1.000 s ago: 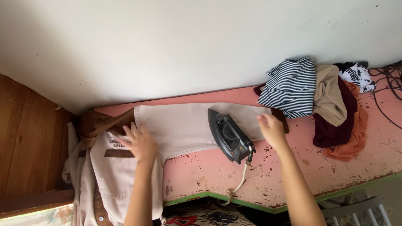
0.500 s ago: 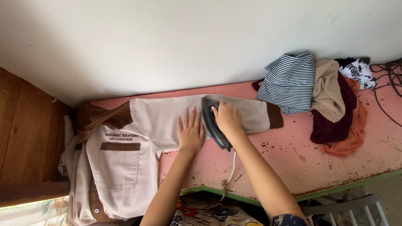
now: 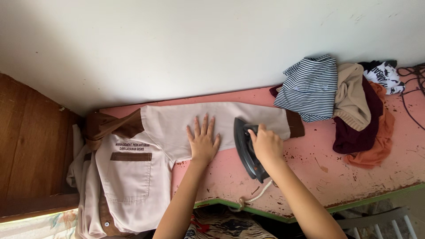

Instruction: The person irons a light-colored shirt on a pink ironing board using a black iron. They repeatedly move the iron over the shirt's body and sleeves while holding the fabric with the other hand.

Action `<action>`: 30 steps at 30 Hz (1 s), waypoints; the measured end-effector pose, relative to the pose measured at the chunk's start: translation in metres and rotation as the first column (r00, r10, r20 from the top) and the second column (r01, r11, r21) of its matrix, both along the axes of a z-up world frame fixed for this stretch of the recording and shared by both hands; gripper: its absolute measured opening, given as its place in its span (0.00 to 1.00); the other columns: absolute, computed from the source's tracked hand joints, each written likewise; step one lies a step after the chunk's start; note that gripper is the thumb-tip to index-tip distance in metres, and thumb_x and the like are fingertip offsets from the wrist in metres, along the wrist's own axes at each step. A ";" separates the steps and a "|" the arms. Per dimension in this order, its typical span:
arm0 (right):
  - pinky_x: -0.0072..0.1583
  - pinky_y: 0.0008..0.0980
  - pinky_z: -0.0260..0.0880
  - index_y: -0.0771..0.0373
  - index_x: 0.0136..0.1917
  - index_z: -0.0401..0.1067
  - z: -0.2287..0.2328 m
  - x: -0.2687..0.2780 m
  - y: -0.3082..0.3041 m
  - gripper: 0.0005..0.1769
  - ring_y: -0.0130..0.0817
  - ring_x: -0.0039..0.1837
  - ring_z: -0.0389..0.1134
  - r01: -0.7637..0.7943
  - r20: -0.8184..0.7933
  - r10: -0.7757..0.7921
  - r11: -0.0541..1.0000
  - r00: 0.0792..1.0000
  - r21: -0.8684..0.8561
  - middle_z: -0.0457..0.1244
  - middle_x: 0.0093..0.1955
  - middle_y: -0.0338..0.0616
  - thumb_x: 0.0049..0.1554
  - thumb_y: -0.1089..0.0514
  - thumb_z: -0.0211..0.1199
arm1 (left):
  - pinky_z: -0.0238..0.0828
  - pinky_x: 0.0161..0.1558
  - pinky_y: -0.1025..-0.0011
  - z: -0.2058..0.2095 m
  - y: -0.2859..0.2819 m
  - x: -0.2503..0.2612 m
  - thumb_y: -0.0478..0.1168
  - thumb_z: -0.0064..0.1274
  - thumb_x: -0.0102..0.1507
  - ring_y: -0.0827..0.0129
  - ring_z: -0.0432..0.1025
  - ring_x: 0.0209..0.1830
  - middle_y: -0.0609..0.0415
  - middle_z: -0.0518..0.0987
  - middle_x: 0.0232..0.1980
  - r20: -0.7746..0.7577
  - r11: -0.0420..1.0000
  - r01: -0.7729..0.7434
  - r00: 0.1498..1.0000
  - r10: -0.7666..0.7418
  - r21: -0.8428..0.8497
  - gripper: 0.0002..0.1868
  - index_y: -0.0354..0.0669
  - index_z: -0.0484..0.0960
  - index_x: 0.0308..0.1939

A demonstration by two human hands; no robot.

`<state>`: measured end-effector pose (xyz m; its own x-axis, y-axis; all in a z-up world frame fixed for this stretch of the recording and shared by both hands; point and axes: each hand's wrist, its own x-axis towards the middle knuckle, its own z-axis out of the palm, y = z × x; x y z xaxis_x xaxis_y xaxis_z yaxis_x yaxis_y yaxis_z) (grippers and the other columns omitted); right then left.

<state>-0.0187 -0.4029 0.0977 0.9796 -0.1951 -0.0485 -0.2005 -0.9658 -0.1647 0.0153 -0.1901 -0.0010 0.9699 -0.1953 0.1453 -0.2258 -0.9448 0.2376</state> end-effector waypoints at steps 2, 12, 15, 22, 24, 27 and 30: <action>0.42 0.48 0.75 0.68 0.50 0.70 0.001 -0.008 -0.008 0.27 0.55 0.41 0.75 -0.020 0.006 0.020 1.000 1.000 0.002 0.69 0.34 0.58 0.65 0.39 0.55 | 0.23 0.74 0.34 -0.001 0.000 -0.002 0.57 0.36 0.68 0.48 0.36 0.83 0.55 0.45 0.84 0.035 1.000 0.011 0.999 -0.012 0.007 0.38 0.55 0.50 0.81; 0.37 0.40 0.72 0.65 0.47 0.75 0.048 -0.010 -0.030 0.29 0.43 0.31 0.73 -0.082 -0.086 0.100 0.978 0.991 0.189 0.68 0.30 0.52 0.57 0.34 0.62 | 0.23 0.72 0.31 0.002 0.000 -0.004 0.56 0.35 0.67 0.46 0.35 0.83 0.52 0.45 0.84 0.031 1.000 0.023 0.999 -0.022 -0.001 0.38 0.52 0.50 0.81; 0.35 0.43 0.69 0.64 0.47 0.77 0.057 0.008 -0.027 0.30 0.47 0.31 0.70 -0.273 0.192 0.243 0.950 0.951 0.152 0.67 0.28 0.54 0.49 0.34 0.69 | 0.23 0.72 0.31 0.002 0.000 -0.005 0.56 0.35 0.67 0.45 0.35 0.83 0.52 0.45 0.84 0.028 1.000 0.022 0.999 -0.022 0.000 0.38 0.50 0.50 0.80; 0.35 0.44 0.68 0.60 0.37 0.74 0.041 0.056 -0.019 0.28 0.47 0.30 0.69 -0.462 0.201 0.460 0.886 0.865 -0.042 0.65 0.25 0.50 0.54 0.32 0.63 | 0.23 0.74 0.37 0.004 -0.001 -0.006 0.59 0.33 0.67 0.50 0.34 0.84 0.42 0.42 0.83 -0.039 0.997 -0.047 0.998 0.050 0.064 0.46 0.28 0.43 0.78; 0.35 0.43 0.68 0.60 0.32 0.73 0.034 0.065 -0.020 0.31 0.48 0.30 0.68 -0.401 0.219 0.423 0.906 0.879 -0.137 0.64 0.25 0.50 0.53 0.29 0.63 | 0.24 0.74 0.37 0.003 0.000 -0.007 0.59 0.32 0.67 0.50 0.34 0.83 0.41 0.42 0.83 -0.031 0.996 -0.042 0.999 0.045 0.081 0.46 0.28 0.43 0.78; 0.29 0.40 0.66 0.61 0.36 0.72 0.023 0.079 -0.020 0.32 0.42 0.25 0.68 -0.180 0.188 0.196 0.979 0.963 -0.097 0.63 0.24 0.47 0.61 0.29 0.60 | 0.24 0.75 0.37 0.001 0.000 -0.008 0.59 0.32 0.67 0.51 0.34 0.84 0.43 0.42 0.84 -0.013 0.998 -0.045 0.999 0.045 0.044 0.45 0.30 0.43 0.79; 0.29 0.38 0.64 0.60 0.34 0.72 0.023 0.079 -0.027 0.31 0.43 0.27 0.67 -0.271 0.299 0.276 0.961 0.914 -0.058 0.63 0.24 0.47 0.58 0.30 0.62 | 0.25 0.75 0.36 0.002 0.001 -0.008 0.59 0.33 0.67 0.50 0.34 0.84 0.43 0.43 0.84 -0.006 0.998 -0.042 0.999 0.043 0.042 0.45 0.30 0.44 0.79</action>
<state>0.0605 -0.4298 0.1209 0.9625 0.0839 0.2580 0.1283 -0.9787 -0.1604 0.0071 -0.1895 0.0012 0.9785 -0.1597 0.1306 -0.1837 -0.9627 0.1987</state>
